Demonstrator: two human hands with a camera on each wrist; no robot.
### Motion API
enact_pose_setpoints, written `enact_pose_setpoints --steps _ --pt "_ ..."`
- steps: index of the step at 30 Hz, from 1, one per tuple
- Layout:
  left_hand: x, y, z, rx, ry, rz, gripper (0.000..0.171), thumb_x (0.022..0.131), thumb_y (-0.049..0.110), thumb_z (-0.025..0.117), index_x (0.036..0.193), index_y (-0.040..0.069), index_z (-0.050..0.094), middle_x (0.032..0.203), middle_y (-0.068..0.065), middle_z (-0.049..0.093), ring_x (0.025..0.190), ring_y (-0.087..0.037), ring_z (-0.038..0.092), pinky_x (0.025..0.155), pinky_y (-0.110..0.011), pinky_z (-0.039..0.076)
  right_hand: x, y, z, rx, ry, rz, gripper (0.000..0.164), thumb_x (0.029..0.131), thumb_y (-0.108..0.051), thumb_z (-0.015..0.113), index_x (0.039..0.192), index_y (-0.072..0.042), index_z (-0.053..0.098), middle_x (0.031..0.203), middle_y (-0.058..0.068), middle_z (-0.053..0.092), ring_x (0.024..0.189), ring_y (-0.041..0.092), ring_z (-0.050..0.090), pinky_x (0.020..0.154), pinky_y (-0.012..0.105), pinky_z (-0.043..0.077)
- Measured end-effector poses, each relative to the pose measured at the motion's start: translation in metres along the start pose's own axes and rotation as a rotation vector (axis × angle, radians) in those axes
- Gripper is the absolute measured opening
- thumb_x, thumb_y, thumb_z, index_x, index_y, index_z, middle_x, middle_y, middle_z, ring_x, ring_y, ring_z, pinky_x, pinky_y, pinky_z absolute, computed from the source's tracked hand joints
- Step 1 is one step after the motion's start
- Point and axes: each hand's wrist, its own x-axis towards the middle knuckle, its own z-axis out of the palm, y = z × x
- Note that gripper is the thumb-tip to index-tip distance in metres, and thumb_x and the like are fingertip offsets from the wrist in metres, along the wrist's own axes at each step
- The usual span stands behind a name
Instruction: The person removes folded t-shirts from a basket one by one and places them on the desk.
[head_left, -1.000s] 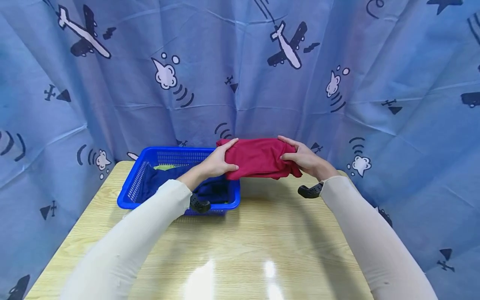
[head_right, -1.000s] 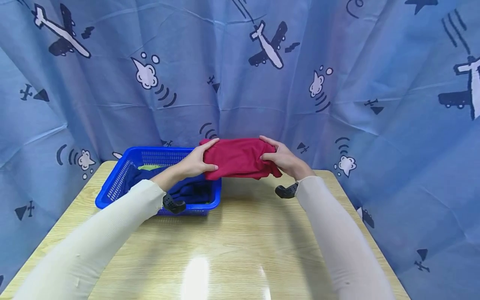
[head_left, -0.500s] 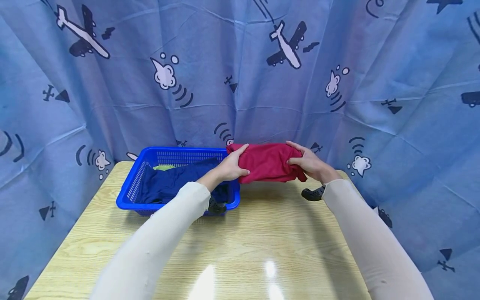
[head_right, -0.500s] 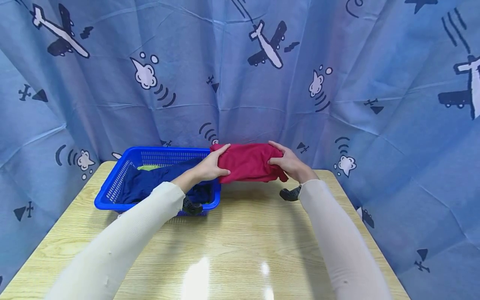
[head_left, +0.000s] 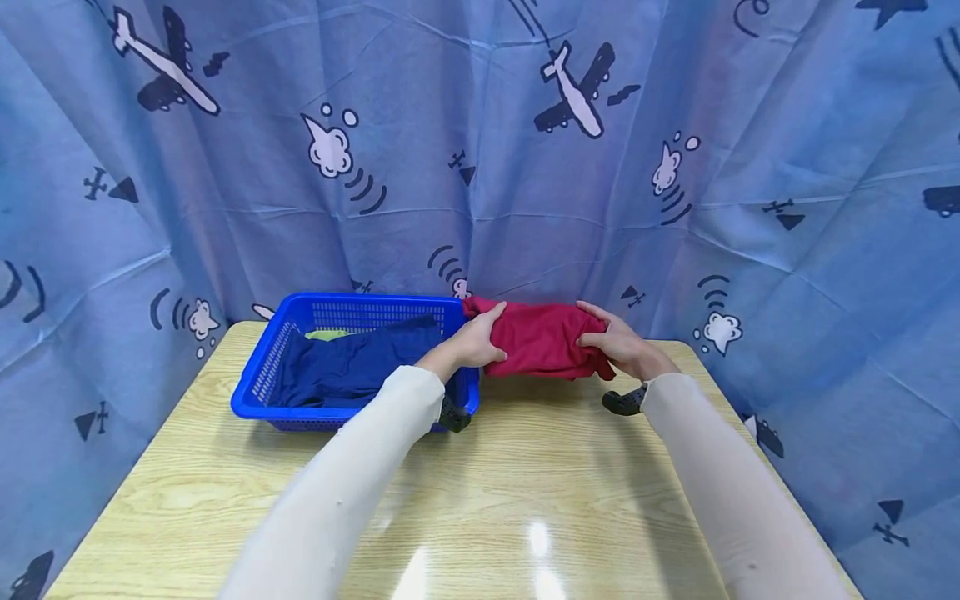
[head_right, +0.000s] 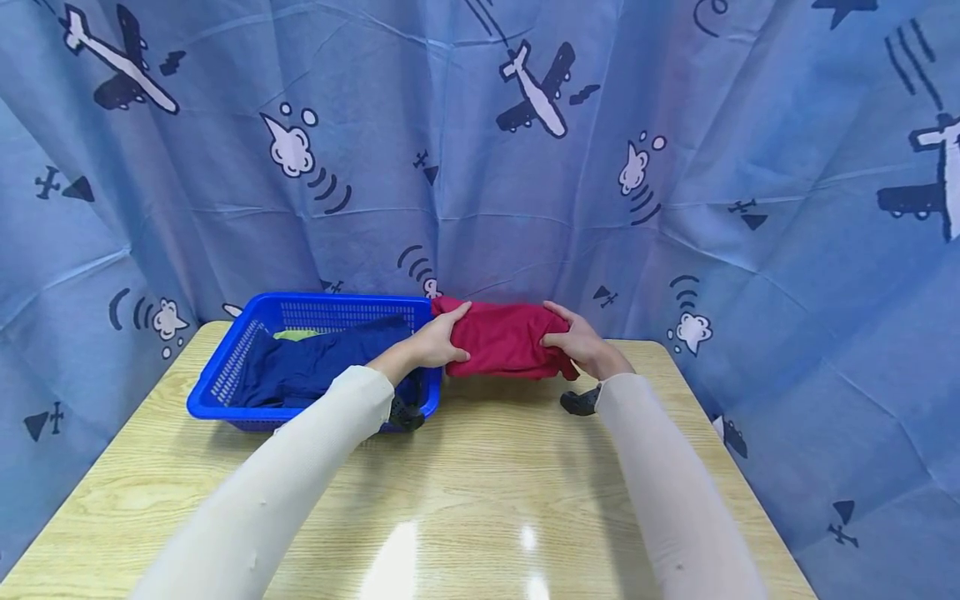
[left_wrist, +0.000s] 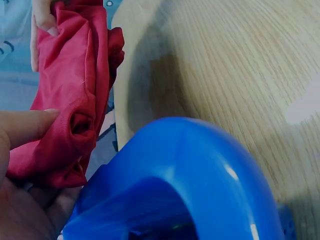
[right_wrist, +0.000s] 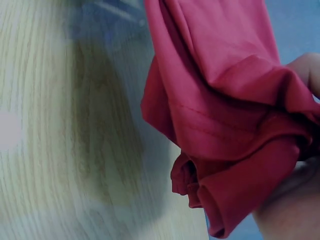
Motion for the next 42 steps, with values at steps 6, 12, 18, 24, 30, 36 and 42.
enact_pose_setpoints --steps 6,12,18,24,30,36,42 --pt "0.005 0.006 0.008 0.054 -0.011 -0.009 0.093 0.090 0.006 0.072 0.164 0.015 0.015 0.162 -0.014 0.039 0.148 -0.032 0.041 0.122 -0.042 0.035 0.002 0.007 0.000 -0.008 0.021 0.004 0.090 0.092 0.006 0.057 0.165 -0.021 0.012 0.149 0.022 0.039 0.103 0.005 0.057 0.081 0.017 0.054" --pt "0.006 0.011 0.017 0.205 -0.011 -0.013 0.089 0.091 0.008 0.072 0.163 0.015 0.020 0.161 -0.011 0.042 0.147 -0.030 0.043 0.121 -0.041 0.036 0.002 0.014 0.001 -0.048 0.004 0.035 0.089 0.093 0.005 0.057 0.165 -0.021 0.011 0.153 0.026 0.037 0.107 0.006 0.055 0.082 0.017 0.052" --pt "0.005 0.013 0.021 0.273 0.000 -0.034 0.083 0.092 0.006 0.068 0.162 0.016 0.025 0.159 -0.008 0.045 0.144 -0.028 0.047 0.120 -0.042 0.039 0.002 0.021 0.003 -0.086 -0.011 0.048 0.087 0.094 0.003 0.056 0.165 -0.019 0.011 0.154 0.026 0.038 0.109 0.008 0.055 0.083 0.017 0.052" --pt "0.002 0.014 0.020 0.364 0.028 -0.085 0.077 0.093 0.010 0.066 0.160 0.023 0.031 0.156 -0.003 0.050 0.142 -0.029 0.047 0.118 -0.048 0.035 0.002 0.024 0.004 -0.139 -0.008 0.059 0.086 0.094 0.001 0.057 0.165 -0.017 0.011 0.152 0.025 0.041 0.108 0.010 0.055 0.082 0.018 0.052" --pt "0.000 0.011 0.027 0.442 0.040 -0.123 0.074 0.093 0.013 0.066 0.159 0.025 0.034 0.150 -0.001 0.056 0.142 -0.030 0.039 0.115 -0.043 0.031 0.006 0.028 0.007 -0.182 0.017 0.069 0.087 0.094 0.002 0.056 0.165 -0.018 0.011 0.150 0.026 0.041 0.112 0.019 0.053 0.083 0.019 0.050" --pt "-0.003 0.013 0.032 0.508 0.012 -0.156 0.071 0.096 0.021 0.064 0.159 0.020 0.033 0.148 -0.003 0.058 0.143 -0.029 0.037 0.116 -0.042 0.028 0.011 0.033 0.014 -0.270 0.013 0.108 0.084 0.096 -0.004 0.057 0.164 -0.012 0.009 0.157 0.030 0.031 0.134 0.038 0.045 0.106 0.040 0.049" --pt "-0.008 0.014 0.032 0.554 -0.002 -0.148 0.067 0.099 0.032 0.060 0.158 0.014 0.035 0.153 -0.007 0.053 0.145 -0.028 0.035 0.121 -0.043 0.025 0.006 0.035 0.009 -0.490 0.029 0.205 0.081 0.100 -0.021 0.051 0.160 0.004 0.003 0.163 0.034 0.014 0.148 0.049 0.025 0.118 0.060 0.034"
